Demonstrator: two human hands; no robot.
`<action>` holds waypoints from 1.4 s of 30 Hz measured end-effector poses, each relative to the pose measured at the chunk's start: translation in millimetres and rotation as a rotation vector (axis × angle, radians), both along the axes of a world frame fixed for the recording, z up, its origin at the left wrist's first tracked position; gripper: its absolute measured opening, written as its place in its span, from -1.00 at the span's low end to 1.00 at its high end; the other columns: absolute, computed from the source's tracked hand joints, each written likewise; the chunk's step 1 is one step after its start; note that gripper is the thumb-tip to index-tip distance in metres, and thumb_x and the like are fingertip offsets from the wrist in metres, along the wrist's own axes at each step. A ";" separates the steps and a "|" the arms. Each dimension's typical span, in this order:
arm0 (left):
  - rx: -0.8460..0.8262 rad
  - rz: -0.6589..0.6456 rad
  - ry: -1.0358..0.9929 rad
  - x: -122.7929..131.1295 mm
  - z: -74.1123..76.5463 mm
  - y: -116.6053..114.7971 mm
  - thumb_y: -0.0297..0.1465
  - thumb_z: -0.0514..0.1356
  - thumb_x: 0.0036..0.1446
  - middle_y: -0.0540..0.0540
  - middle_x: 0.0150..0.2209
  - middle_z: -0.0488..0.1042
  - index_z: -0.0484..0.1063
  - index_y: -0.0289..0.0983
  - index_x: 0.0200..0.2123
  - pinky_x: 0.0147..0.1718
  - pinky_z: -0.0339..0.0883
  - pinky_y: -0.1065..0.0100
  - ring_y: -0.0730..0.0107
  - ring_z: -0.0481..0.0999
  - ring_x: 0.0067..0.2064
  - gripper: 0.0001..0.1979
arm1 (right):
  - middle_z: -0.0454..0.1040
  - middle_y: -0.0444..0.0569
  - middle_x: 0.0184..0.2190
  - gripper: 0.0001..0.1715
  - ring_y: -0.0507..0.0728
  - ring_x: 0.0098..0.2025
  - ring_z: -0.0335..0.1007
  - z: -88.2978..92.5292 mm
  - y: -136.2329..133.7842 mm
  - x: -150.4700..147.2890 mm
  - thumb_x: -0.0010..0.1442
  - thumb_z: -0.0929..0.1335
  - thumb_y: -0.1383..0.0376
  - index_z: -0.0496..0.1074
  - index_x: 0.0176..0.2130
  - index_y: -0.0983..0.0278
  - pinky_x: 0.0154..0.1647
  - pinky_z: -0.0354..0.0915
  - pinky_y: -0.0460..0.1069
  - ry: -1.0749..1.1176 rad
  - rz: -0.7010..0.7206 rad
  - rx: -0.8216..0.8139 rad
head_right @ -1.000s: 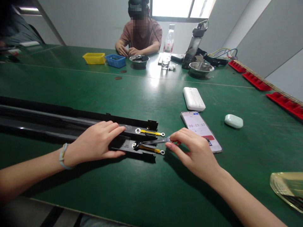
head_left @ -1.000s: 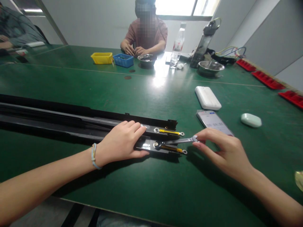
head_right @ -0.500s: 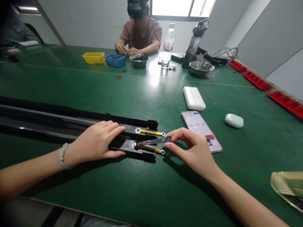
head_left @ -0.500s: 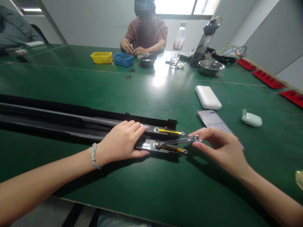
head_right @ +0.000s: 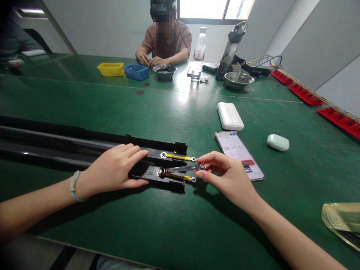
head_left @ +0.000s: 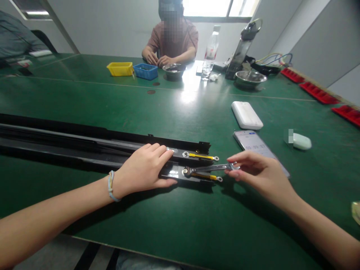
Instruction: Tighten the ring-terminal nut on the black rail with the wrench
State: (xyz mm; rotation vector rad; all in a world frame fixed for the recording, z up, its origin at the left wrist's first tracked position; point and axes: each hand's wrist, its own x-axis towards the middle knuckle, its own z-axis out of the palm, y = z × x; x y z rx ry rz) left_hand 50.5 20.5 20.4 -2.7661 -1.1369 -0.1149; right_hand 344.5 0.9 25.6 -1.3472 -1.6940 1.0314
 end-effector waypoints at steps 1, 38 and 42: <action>0.002 0.000 0.001 0.2 0.0 0.1 0.03 0.11 0.10 -0.21 -0.21 0.44 0.35 -0.38 -0.07 -0.23 0.32 0.15 0.12 0.41 -0.22 -0.41 | 0.58 -0.03 -0.46 -0.64 0.15 -0.45 0.54 0.7 0.4 0.4 -0.12 0.53 0.06 0.49 -0.38 0.23 -0.48 0.47 0.00 0.009 0.000 -0.013; -0.001 0.001 0.002 -6.5 4.1 1.8 0.04 0.12 0.09 -0.21 -0.21 0.44 0.36 -0.38 -0.08 -0.23 0.31 0.16 0.12 0.42 -0.22 -0.40 | 0.63 -0.03 -0.25 -0.65 0.21 -0.20 0.54 -3.8 8.5 5.6 -0.16 0.56 0.14 0.63 -0.28 0.12 -0.19 0.45 0.08 0.214 -0.045 -0.330; 0.001 -0.003 0.002 -5.9 4.5 1.7 0.03 0.12 0.09 -0.21 -0.20 0.44 0.35 -0.38 -0.08 -0.23 0.31 0.16 0.12 0.41 -0.22 -0.41 | 0.59 -0.08 -0.36 -0.75 0.12 -0.32 0.49 -0.4 6.4 5.9 -0.25 0.60 0.24 0.59 -0.47 0.16 -0.34 0.42 -0.02 0.269 0.081 -0.275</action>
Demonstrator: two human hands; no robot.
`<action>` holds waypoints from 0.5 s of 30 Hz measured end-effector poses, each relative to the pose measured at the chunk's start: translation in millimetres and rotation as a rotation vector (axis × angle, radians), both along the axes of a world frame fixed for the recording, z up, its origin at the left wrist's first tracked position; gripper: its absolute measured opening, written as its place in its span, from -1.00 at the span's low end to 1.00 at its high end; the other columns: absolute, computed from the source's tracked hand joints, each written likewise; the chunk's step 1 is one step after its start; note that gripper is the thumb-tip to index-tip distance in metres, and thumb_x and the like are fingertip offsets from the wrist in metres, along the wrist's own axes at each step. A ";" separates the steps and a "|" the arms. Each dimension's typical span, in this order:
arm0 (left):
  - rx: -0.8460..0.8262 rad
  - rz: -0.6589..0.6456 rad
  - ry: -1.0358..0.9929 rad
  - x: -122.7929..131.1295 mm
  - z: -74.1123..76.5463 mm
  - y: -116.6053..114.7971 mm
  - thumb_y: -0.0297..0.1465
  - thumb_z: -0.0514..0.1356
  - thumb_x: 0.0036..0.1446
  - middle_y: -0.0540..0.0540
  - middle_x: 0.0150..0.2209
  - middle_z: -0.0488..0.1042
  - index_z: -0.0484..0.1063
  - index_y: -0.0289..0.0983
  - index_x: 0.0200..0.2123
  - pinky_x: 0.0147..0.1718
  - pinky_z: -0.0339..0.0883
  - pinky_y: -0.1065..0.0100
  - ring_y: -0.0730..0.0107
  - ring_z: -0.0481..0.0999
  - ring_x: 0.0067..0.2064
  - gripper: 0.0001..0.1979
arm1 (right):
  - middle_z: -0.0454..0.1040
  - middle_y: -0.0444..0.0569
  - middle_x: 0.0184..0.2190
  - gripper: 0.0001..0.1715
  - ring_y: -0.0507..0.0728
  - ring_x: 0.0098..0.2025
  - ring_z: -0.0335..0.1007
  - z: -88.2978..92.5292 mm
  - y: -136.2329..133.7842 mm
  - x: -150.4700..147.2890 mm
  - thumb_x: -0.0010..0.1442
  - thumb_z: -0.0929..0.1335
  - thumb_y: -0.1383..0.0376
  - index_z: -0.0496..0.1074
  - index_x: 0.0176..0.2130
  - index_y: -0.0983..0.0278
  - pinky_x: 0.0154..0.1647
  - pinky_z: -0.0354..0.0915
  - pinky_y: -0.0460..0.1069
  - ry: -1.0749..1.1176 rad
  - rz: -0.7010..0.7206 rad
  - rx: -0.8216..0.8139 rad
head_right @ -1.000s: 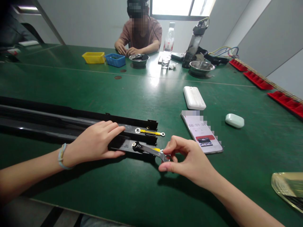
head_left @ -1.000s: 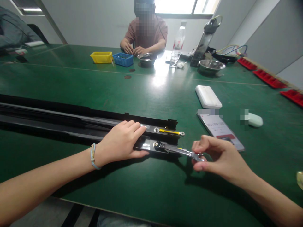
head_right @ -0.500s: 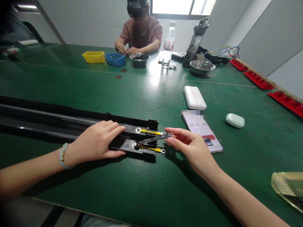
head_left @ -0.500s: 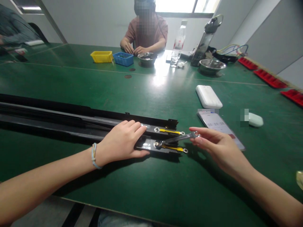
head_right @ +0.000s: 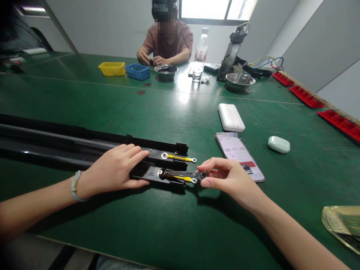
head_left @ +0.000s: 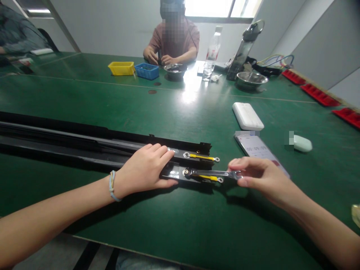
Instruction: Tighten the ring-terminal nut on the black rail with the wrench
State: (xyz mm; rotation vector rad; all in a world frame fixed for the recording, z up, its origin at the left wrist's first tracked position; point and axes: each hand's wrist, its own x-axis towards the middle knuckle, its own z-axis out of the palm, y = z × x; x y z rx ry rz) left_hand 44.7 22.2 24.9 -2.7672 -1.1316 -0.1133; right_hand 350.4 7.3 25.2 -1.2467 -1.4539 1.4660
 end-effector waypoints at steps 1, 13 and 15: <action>0.001 0.000 0.000 0.3 -0.2 0.4 0.03 0.12 0.09 -0.21 -0.20 0.44 0.35 -0.38 -0.08 -0.23 0.31 0.16 0.12 0.41 -0.22 -0.42 | 0.57 -0.10 -0.40 -0.75 0.10 -0.35 0.47 0.3 -0.9 -0.5 -0.26 0.60 0.26 0.57 -0.48 0.17 -0.38 0.40 -0.04 0.020 0.034 0.017; 0.028 -0.006 0.001 4.6 -6.7 2.8 0.03 0.11 0.09 -0.21 -0.21 0.44 0.35 -0.38 -0.08 -0.23 0.30 0.17 0.12 0.41 -0.22 -0.41 | 0.57 -0.03 -0.43 -0.72 0.10 -0.45 0.41 1.8 -0.3 2.6 -0.29 0.60 0.20 0.59 -0.48 0.21 -0.51 0.31 -0.05 -0.079 0.026 0.018; 0.030 -0.007 0.000 5.3 -7.5 2.5 0.03 0.11 0.10 -0.20 -0.21 0.44 0.35 -0.38 -0.08 -0.23 0.30 0.16 0.12 0.41 -0.22 -0.42 | 0.61 -0.03 -0.39 -0.71 0.15 -0.40 0.47 0.9 1.0 4.2 -0.28 0.59 0.15 0.62 -0.45 0.16 -0.45 0.36 -0.02 -0.131 -0.056 0.010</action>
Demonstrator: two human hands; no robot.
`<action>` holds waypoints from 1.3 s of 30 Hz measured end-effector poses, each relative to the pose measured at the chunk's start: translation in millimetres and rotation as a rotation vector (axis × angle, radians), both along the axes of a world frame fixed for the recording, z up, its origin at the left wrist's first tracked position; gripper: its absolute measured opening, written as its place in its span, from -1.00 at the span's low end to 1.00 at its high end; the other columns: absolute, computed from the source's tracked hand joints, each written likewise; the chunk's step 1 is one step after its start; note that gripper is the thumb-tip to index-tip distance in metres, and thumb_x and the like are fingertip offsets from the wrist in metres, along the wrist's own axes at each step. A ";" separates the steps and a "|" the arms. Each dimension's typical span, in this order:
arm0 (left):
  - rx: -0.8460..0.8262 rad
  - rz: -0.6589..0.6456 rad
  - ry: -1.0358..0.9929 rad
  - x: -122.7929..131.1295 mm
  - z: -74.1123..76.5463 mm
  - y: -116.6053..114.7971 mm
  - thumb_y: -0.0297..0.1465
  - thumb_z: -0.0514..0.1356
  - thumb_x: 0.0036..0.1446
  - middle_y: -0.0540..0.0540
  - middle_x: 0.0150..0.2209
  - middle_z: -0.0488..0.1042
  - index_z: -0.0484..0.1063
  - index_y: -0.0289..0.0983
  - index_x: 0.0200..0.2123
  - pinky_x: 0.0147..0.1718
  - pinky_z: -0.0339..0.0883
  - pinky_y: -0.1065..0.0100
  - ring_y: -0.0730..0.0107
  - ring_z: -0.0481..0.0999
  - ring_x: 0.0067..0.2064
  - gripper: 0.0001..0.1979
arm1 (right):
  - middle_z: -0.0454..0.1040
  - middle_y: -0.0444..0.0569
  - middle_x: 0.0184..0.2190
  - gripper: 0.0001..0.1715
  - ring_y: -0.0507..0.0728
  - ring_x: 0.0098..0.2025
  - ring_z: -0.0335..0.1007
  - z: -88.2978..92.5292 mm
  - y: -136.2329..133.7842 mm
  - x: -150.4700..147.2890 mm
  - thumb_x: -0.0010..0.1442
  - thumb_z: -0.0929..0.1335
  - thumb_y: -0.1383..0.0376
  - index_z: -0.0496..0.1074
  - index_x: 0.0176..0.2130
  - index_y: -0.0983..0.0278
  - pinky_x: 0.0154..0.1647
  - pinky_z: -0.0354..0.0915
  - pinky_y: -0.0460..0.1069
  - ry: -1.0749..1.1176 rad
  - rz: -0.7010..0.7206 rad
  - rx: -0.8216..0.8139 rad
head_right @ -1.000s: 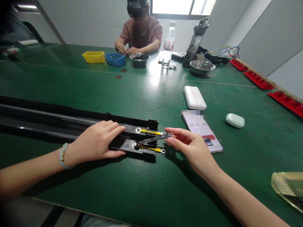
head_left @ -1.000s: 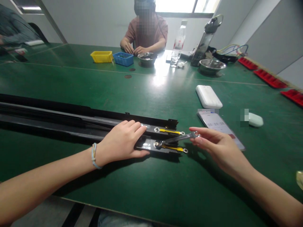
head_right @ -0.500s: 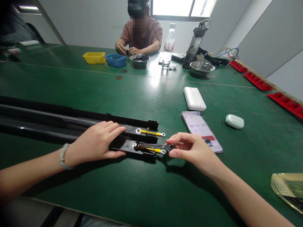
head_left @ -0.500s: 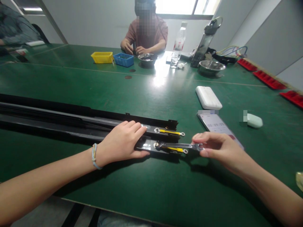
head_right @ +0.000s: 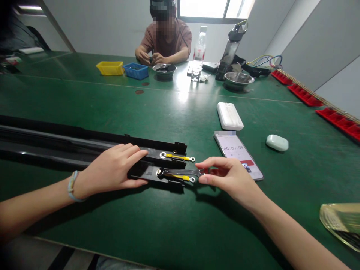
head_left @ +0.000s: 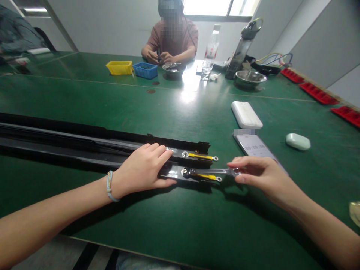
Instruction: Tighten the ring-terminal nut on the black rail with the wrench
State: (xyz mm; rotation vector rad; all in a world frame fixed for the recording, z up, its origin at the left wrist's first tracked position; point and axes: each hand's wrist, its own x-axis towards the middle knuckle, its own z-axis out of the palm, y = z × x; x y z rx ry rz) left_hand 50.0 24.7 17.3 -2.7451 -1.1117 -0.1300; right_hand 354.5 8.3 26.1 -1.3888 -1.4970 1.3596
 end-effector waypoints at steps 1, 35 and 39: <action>0.000 -0.001 -0.001 0.5 -0.2 -0.2 0.03 0.11 0.10 -0.20 -0.21 0.44 0.35 -0.38 -0.08 -0.23 0.31 0.16 0.12 0.41 -0.22 -0.42 | 0.63 -0.03 -0.36 -0.70 0.17 -0.36 0.49 -1.3 0.3 0.5 -0.26 0.58 0.13 0.64 -0.42 0.14 -0.40 0.38 0.00 -0.021 -0.035 0.002; -0.009 0.010 0.001 4.0 -2.8 -2.8 0.03 0.11 0.10 -0.19 -0.21 0.44 0.35 -0.37 -0.07 -0.24 0.30 0.17 0.14 0.41 -0.23 -0.42 | 0.57 -0.06 -0.50 -0.70 0.09 -0.49 0.44 -1.6 -6.4 -2.0 -0.26 0.58 0.14 0.59 -0.46 0.20 -0.53 0.32 -0.05 -0.022 0.004 0.024; -0.021 0.015 -0.001 6.0 -3.3 -0.5 0.03 0.12 0.09 -0.19 -0.21 0.44 0.36 -0.38 -0.08 -0.24 0.31 0.15 0.12 0.41 -0.23 -0.42 | 0.65 -0.03 -0.37 -0.65 0.19 -0.34 0.55 -6.4 -2.9 -2.2 -0.16 0.55 0.09 0.63 -0.31 0.15 -0.38 0.42 0.02 -0.069 -0.142 0.055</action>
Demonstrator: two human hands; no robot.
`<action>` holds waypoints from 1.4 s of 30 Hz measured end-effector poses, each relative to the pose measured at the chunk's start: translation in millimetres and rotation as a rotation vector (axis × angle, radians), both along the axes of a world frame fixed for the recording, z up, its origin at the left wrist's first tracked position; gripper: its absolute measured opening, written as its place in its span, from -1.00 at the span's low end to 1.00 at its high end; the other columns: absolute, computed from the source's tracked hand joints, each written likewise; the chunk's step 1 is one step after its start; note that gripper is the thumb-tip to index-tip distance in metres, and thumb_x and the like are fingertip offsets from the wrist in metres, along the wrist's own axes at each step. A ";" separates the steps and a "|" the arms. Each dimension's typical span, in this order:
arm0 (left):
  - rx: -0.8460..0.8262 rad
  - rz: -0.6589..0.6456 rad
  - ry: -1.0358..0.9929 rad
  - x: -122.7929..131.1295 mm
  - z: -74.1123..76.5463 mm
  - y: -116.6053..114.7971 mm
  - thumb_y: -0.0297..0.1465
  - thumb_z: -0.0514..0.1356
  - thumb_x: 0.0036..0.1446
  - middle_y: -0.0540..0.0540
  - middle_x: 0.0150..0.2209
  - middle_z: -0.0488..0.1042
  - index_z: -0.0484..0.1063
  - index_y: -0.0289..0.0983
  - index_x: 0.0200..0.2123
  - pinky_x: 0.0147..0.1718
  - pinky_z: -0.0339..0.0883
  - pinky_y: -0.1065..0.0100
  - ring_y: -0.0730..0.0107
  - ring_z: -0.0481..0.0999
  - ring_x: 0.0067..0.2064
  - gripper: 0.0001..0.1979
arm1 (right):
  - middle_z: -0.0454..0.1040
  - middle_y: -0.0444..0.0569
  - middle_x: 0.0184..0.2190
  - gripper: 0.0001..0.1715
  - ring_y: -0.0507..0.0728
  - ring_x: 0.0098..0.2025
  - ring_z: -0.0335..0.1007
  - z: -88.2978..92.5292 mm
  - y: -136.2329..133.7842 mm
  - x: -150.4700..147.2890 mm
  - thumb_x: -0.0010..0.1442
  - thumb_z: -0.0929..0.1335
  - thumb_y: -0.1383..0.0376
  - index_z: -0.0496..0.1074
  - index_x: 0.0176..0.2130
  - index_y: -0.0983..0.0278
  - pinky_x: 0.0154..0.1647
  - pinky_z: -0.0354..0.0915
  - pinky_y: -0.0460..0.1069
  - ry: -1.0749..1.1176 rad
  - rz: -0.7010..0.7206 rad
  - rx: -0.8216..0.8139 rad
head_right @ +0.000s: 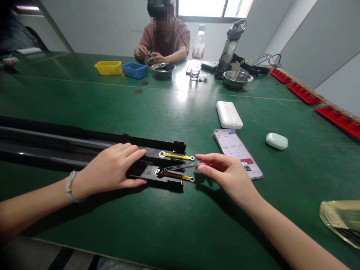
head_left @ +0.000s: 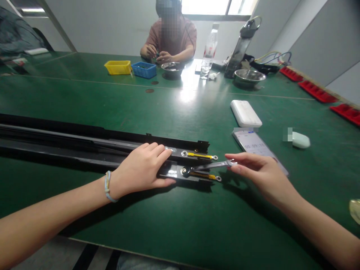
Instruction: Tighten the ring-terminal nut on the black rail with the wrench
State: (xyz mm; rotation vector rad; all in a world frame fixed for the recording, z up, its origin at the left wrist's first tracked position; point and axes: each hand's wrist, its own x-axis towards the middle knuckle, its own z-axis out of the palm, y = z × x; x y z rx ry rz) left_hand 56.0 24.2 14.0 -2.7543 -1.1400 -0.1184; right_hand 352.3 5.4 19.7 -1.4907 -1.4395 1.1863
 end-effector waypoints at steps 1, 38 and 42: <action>-0.001 0.001 -0.002 0.4 0.2 0.5 0.03 0.12 0.09 -0.20 -0.21 0.44 0.36 -0.38 -0.08 -0.24 0.31 0.15 0.12 0.41 -0.23 -0.42 | 0.65 -0.02 -0.35 -0.62 0.20 -0.31 0.56 -2.5 0.8 -0.1 -0.13 0.53 0.09 0.63 -0.26 0.15 -0.34 0.43 0.03 -0.001 -0.024 0.007; 0.008 -0.007 -0.008 -5.2 -2.5 10.1 0.03 0.13 0.08 -0.21 -0.20 0.45 0.36 -0.36 -0.08 -0.23 0.31 0.17 0.13 0.41 -0.22 -0.43 | 0.62 -0.04 -0.45 -0.68 0.17 -0.42 0.54 -6.4 8.0 -8.3 -0.11 0.52 0.08 0.58 -0.33 0.19 -0.43 0.46 0.03 -0.054 0.020 0.098; 0.003 -0.003 -0.003 -4.3 -3.5 11.2 0.02 0.12 0.09 -0.21 -0.20 0.45 0.35 -0.37 -0.08 -0.23 0.31 0.16 0.13 0.41 -0.22 -0.42 | 0.59 -0.03 -0.48 -0.70 0.16 -0.45 0.51 -4.8 6.1 -7.8 -0.15 0.54 0.07 0.52 -0.46 0.20 -0.49 0.44 0.00 -0.045 0.061 0.112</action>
